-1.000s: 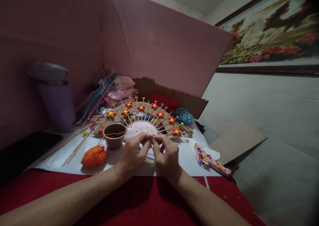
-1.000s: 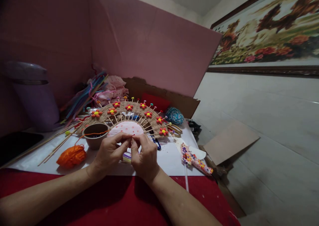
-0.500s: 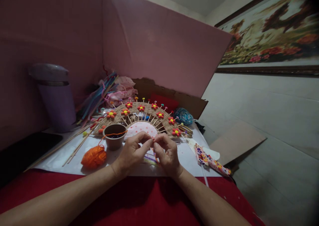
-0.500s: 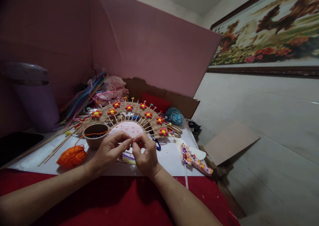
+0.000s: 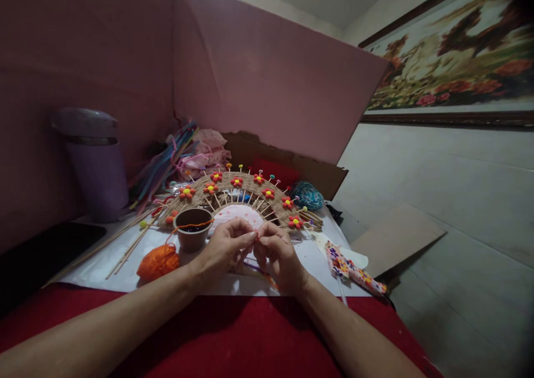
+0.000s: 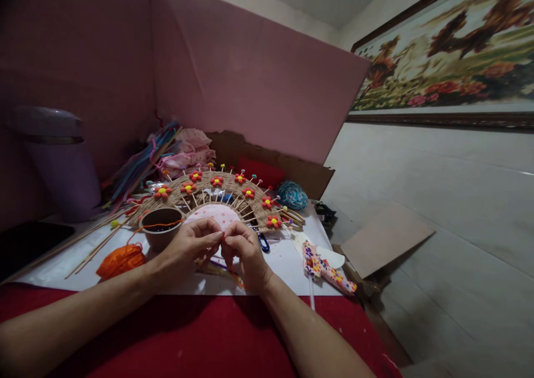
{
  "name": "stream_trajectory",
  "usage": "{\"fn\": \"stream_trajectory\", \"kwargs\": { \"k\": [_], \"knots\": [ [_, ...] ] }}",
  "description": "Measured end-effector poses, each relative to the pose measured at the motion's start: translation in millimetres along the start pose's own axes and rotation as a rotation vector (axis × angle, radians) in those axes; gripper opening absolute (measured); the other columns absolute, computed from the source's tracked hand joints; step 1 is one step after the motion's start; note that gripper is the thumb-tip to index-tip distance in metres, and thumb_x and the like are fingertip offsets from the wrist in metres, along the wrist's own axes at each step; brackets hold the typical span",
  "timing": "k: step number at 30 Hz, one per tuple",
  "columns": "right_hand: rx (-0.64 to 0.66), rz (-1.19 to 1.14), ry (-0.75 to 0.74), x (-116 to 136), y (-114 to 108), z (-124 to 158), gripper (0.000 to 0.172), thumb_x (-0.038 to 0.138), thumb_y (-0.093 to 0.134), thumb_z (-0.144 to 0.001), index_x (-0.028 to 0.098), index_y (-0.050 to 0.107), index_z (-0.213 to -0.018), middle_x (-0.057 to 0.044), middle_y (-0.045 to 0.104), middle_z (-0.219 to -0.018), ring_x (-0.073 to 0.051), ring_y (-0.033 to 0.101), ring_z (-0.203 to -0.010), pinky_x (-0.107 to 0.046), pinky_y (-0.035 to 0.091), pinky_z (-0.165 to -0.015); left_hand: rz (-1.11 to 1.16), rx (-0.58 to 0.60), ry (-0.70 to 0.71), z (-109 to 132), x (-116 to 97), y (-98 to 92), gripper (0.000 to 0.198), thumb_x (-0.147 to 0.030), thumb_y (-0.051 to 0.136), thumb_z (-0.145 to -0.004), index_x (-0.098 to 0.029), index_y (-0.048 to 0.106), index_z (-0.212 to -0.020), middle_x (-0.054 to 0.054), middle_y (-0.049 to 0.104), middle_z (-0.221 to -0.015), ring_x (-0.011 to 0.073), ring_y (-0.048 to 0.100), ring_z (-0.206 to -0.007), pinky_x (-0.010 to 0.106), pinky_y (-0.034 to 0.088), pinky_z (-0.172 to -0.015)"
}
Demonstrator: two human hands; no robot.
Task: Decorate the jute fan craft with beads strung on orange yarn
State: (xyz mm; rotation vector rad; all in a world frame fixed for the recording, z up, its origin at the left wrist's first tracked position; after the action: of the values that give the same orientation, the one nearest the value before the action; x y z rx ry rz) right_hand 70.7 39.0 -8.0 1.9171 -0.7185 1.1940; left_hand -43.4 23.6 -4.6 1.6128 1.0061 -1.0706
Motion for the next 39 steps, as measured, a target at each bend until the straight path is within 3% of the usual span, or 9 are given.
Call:
{"fn": "stream_trajectory", "kwargs": {
  "k": [3,7,14,19,23,32,39],
  "knots": [
    [-0.019,0.006,0.025,-1.7,-0.8,0.1,0.003,0.018,0.052,-0.071,0.018,0.051,-0.069,0.007,0.046,-0.048,-0.006,0.034,-0.036,-0.016,0.029,-0.034,0.013,-0.025,-0.012,-0.3,0.7,-1.1,0.028,-0.038,0.071,-0.069,-0.015,0.057,-0.077,-0.006,0.053,-0.05,0.0047,0.039,-0.035,0.015,0.032,-0.032],
    [-0.061,0.064,-0.001,-2.0,-1.4,0.8,0.004,0.019,0.054,-0.071,0.018,0.051,-0.069,0.007,0.048,-0.049,-0.005,0.034,-0.038,-0.015,0.029,-0.036,-0.107,-0.117,0.041,0.8,-7.4,-2.4,0.027,-0.036,0.072,-0.065,-0.012,0.06,-0.065,-0.003,0.055,-0.049,0.0038,0.039,-0.035,0.015,0.03,-0.032],
    [-0.101,0.122,-0.014,-0.3,-0.5,1.2,0.012,0.026,0.057,-0.073,0.018,0.05,-0.068,0.005,0.048,-0.052,-0.006,0.037,-0.04,-0.015,0.03,-0.034,-0.09,-0.096,0.035,0.1,-6.0,-0.6,0.028,-0.039,0.07,-0.067,-0.014,0.057,-0.066,-0.004,0.054,-0.048,0.0043,0.039,-0.033,0.017,0.03,-0.032],
    [-0.148,0.194,-0.052,2.0,-1.4,1.5,0.029,0.045,0.057,-0.081,0.019,0.049,-0.073,0.005,0.049,-0.057,-0.007,0.042,-0.041,-0.017,0.033,-0.035,-0.107,-0.113,0.015,-0.9,-4.2,-2.1,0.026,-0.039,0.066,-0.071,-0.015,0.056,-0.069,-0.005,0.052,-0.047,0.0048,0.041,-0.032,0.017,0.033,-0.032],
    [-0.225,0.304,-0.116,4.8,-1.4,0.9,0.029,0.043,0.065,-0.076,0.018,0.051,-0.072,0.006,0.05,-0.054,-0.006,0.042,-0.041,-0.018,0.033,-0.039,-0.15,-0.135,0.035,-1.6,-5.6,-4.0,0.027,-0.039,0.066,-0.07,-0.016,0.053,-0.067,-0.006,0.05,-0.046,0.005,0.04,-0.033,0.017,0.033,-0.032],
    [-0.222,0.35,-0.17,-0.7,-2.4,-0.1,0.022,0.037,0.064,-0.078,0.017,0.057,-0.073,0.004,0.052,-0.056,-0.006,0.042,-0.042,-0.019,0.032,-0.039,-0.361,-0.175,0.232,2.9,-13.4,-4.7,0.014,-0.027,0.058,-0.078,-0.015,0.056,-0.069,-0.005,0.051,-0.052,0.0051,0.039,-0.038,0.017,0.033,-0.037],
    [-0.241,0.457,-0.209,5.3,0.6,5.8,0.021,0.037,0.06,-0.081,0.018,0.058,-0.073,0.005,0.052,-0.054,-0.006,0.04,-0.039,-0.019,0.032,-0.036,-0.698,-0.241,0.472,9.4,-18.1,-4.4,0.011,-0.02,0.053,-0.082,-0.016,0.062,-0.077,0.001,0.064,-0.069,0.013,0.058,-0.064,0.023,0.045,-0.06]
  ]
}}
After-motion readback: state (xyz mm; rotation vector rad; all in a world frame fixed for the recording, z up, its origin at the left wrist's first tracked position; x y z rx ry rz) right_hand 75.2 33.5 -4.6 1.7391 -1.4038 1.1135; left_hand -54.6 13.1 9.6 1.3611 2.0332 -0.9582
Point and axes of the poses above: each hand's wrist, its own z-axis away from the middle knuckle, its own y-axis out of the palm, x = y × z, the point moved 4 cm from there along -z, towards the middle knuckle
